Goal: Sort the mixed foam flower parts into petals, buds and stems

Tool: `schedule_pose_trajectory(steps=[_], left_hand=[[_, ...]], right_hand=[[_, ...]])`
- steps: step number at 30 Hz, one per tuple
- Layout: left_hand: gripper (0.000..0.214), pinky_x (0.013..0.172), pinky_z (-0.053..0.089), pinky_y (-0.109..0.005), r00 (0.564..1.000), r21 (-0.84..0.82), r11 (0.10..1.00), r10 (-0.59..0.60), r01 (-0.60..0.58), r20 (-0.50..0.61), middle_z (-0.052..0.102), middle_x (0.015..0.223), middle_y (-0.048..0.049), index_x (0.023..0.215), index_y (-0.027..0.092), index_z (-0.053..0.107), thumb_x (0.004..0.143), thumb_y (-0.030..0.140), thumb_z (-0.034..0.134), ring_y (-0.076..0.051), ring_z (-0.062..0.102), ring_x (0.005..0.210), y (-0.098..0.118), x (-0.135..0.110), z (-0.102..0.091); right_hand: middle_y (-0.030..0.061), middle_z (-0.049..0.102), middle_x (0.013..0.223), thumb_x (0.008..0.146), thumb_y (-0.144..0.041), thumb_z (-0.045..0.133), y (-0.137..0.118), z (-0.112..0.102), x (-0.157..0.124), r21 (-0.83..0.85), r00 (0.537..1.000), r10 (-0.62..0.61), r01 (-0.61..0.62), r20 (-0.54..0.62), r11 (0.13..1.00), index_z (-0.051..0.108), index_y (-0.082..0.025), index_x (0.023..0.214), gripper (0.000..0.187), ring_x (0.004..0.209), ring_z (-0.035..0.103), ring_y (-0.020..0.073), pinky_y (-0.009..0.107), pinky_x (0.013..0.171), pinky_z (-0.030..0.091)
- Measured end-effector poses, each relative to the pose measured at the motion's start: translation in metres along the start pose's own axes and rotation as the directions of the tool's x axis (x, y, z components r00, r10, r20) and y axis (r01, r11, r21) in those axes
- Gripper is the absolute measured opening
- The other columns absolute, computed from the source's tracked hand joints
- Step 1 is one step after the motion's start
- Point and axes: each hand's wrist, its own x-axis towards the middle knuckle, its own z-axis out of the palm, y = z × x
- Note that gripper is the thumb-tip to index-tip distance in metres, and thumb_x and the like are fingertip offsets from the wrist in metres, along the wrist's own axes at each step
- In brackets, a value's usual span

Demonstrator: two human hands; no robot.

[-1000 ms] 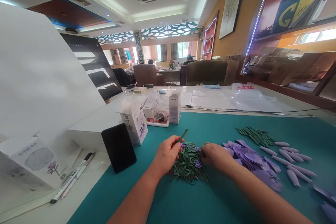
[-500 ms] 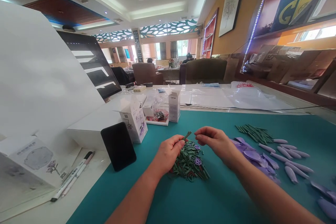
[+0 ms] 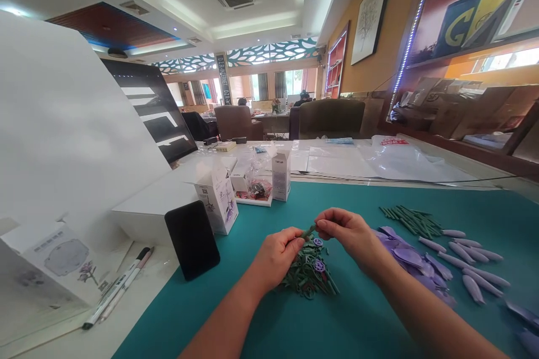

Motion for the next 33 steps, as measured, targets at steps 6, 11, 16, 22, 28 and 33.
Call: schedule_pose_trajectory(steps=[6, 11, 16, 22, 28, 33], left_hand=[[0.027, 0.057, 0.032, -0.023, 0.999, 0.037, 0.999, 0.006, -0.005, -0.033, 0.047, 0.064, 0.0024, 0.080, 0.018, 0.057, 0.089, 0.037, 0.040, -0.013, 0.043, 0.062, 0.003, -0.001, 0.003], [0.034, 0.056, 0.032, -0.024, 1.000, 0.032, 0.999, -0.021, 0.021, -0.011, 0.049, 0.064, 0.0014, 0.078, 0.016, 0.059, 0.090, 0.041, 0.039, -0.013, 0.043, 0.061, 0.007, -0.003, 0.002], [0.034, 0.057, 0.033, -0.024, 0.999, -0.006, 0.999, -0.045, 0.045, 0.018, 0.050, 0.064, 0.0009, 0.078, 0.015, 0.061, 0.089, 0.039, 0.040, -0.013, 0.044, 0.062, 0.010, -0.003, -0.002], [0.035, 0.057, 0.033, -0.023, 0.998, -0.057, 0.997, -0.039, 0.042, 0.053, 0.050, 0.064, 0.0013, 0.077, 0.014, 0.060, 0.089, 0.041, 0.042, -0.012, 0.043, 0.061, 0.006, -0.002, -0.005], [0.036, 0.054, 0.032, -0.023, 0.994, -0.102, 0.993, -0.054, 0.064, 0.093, 0.047, 0.060, 0.0021, 0.075, 0.014, 0.058, 0.089, 0.043, 0.043, -0.011, 0.040, 0.057, 0.005, -0.002, -0.006], [0.036, 0.053, 0.032, -0.023, 0.990, -0.158, 0.985, -0.048, 0.069, 0.131, 0.047, 0.058, 0.0021, 0.074, 0.014, 0.057, 0.088, 0.043, 0.043, -0.011, 0.041, 0.056, 0.004, -0.001, -0.006]], right_hand=[[-0.0011, 0.060, 0.060, 0.067, -0.038, 0.061, 0.001, 0.003, -0.002, -0.066, 0.999, -0.017, 0.020, 0.036, 0.998, 0.062, -0.018, 0.070, 0.020, 0.059, 0.053, 0.0121, 0.027, 0.058, 0.044], [0.0000, 0.063, 0.065, 0.071, -0.035, 0.059, 0.004, 0.002, -0.004, -0.167, 0.998, -0.031, 0.039, 0.050, 0.985, 0.063, -0.020, 0.072, 0.016, 0.063, 0.055, 0.0136, 0.027, 0.061, 0.046], [0.0000, 0.063, 0.068, 0.073, -0.035, 0.058, 0.004, 0.001, -0.005, -0.233, 0.997, -0.045, 0.057, 0.060, 0.971, 0.064, -0.021, 0.073, 0.015, 0.065, 0.056, 0.0142, 0.028, 0.064, 0.047], [-0.0001, 0.065, 0.069, 0.072, -0.035, 0.057, -0.005, 0.002, -0.008, -0.281, 0.996, -0.052, 0.070, 0.072, 0.957, 0.064, -0.022, 0.071, 0.015, 0.067, 0.057, 0.0149, 0.028, 0.064, 0.046], [-0.0004, 0.065, 0.068, 0.073, -0.033, 0.055, -0.008, 0.003, -0.010, -0.328, 0.992, -0.097, 0.118, 0.079, 0.937, 0.064, -0.022, 0.071, 0.015, 0.065, 0.057, 0.0142, 0.026, 0.061, 0.045], [-0.0005, 0.066, 0.067, 0.073, -0.031, 0.055, -0.012, 0.005, -0.012, -0.346, 0.989, -0.116, 0.142, 0.095, 0.927, 0.064, -0.022, 0.070, 0.014, 0.064, 0.058, 0.0138, 0.025, 0.060, 0.046]])
